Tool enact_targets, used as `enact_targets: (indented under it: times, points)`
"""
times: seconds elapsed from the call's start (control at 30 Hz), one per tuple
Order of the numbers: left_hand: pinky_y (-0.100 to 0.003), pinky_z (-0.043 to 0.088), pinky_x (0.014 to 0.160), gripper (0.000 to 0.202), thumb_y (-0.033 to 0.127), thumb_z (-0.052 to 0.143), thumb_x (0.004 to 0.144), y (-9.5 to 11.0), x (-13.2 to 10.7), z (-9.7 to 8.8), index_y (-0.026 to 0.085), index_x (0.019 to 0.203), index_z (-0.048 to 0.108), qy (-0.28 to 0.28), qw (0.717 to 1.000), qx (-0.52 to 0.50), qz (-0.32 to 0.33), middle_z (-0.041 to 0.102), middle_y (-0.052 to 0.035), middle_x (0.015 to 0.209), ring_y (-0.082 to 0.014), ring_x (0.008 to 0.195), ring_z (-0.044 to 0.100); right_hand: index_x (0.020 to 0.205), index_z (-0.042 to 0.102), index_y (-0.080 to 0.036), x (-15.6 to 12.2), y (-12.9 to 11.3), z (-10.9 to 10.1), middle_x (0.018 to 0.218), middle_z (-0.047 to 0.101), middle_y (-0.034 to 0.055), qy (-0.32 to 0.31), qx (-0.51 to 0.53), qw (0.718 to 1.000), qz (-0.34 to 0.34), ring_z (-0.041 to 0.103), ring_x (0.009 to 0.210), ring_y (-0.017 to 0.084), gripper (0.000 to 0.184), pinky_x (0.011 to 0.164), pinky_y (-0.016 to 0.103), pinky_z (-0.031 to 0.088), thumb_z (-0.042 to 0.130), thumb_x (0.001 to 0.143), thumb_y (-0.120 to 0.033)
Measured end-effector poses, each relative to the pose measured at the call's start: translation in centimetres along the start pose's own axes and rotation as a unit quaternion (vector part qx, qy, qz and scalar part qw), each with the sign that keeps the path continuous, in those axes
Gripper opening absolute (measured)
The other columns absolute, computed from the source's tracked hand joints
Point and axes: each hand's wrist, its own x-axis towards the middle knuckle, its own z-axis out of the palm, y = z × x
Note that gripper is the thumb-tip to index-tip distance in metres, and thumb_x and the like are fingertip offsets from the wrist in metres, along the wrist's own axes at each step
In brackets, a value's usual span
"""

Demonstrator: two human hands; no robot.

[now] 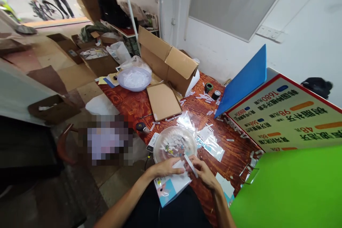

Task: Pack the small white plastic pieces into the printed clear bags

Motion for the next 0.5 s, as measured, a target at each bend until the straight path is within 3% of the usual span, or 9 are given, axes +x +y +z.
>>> enact_targets:
  times: [0.13,0.2,0.3,0.4,0.5]
  points:
    - [-0.023,0.044,0.070,0.067,0.066,0.072,0.076,-0.4,-1.3,-0.8,0.014,0.118,0.063,0.018,0.999,-0.049,-0.014,0.066,-0.0055,0.103,-0.0177,0.085,0.058,0.104,0.073,-0.021,0.7,0.5,0.4,0.106,0.068,0.0074,-0.049,0.022,0.998,0.030,0.061,0.099,0.023,0.028,0.087,0.034,0.048,0.065,0.090,-0.044]
    - [-0.022,0.043,0.067,0.066,0.066,0.071,0.077,-0.5,-2.1,-1.3,0.014,0.117,0.064,0.024,0.998,-0.052,-0.021,0.066,-0.0049,0.099,-0.0162,0.080,0.057,0.100,0.070,-0.021,1.4,1.6,1.0,0.090,0.069,0.0034,-0.027,0.057,0.996,0.061,0.061,0.082,0.019,0.027,0.077,0.030,0.048,0.074,0.084,-0.042]
    - [-0.022,0.042,0.065,0.064,0.065,0.071,0.076,-1.0,-3.4,-1.8,0.014,0.115,0.065,0.040,0.998,-0.050,-0.026,0.066,-0.0039,0.095,-0.0160,0.078,0.056,0.080,0.066,-0.019,3.3,3.9,2.2,0.068,0.063,-0.0020,-0.004,0.067,0.994,0.086,0.053,0.060,0.013,0.030,0.060,0.024,0.041,0.085,0.070,-0.040]
    - [-0.022,0.041,0.064,0.060,0.063,0.073,0.075,-2.2,-4.8,-2.3,0.015,0.111,0.067,0.085,0.995,-0.033,-0.031,0.066,-0.0018,0.091,-0.0156,0.075,0.056,0.071,0.069,-0.016,6.6,6.2,3.0,0.073,0.067,0.0016,-0.076,-0.060,0.993,0.060,0.057,0.066,0.015,0.028,0.061,0.026,0.044,0.078,0.077,-0.042]
    - [-0.022,0.043,0.064,0.058,0.062,0.072,0.075,-3.9,-6.5,-3.1,0.014,0.107,0.066,0.168,0.984,-0.030,-0.042,0.066,-0.0015,0.088,-0.0161,0.076,0.056,0.087,0.075,-0.016,11.9,8.5,3.0,0.087,0.072,0.0051,-0.104,-0.304,0.945,0.053,0.064,0.080,0.019,0.023,0.073,0.028,0.049,0.061,0.089,-0.035]
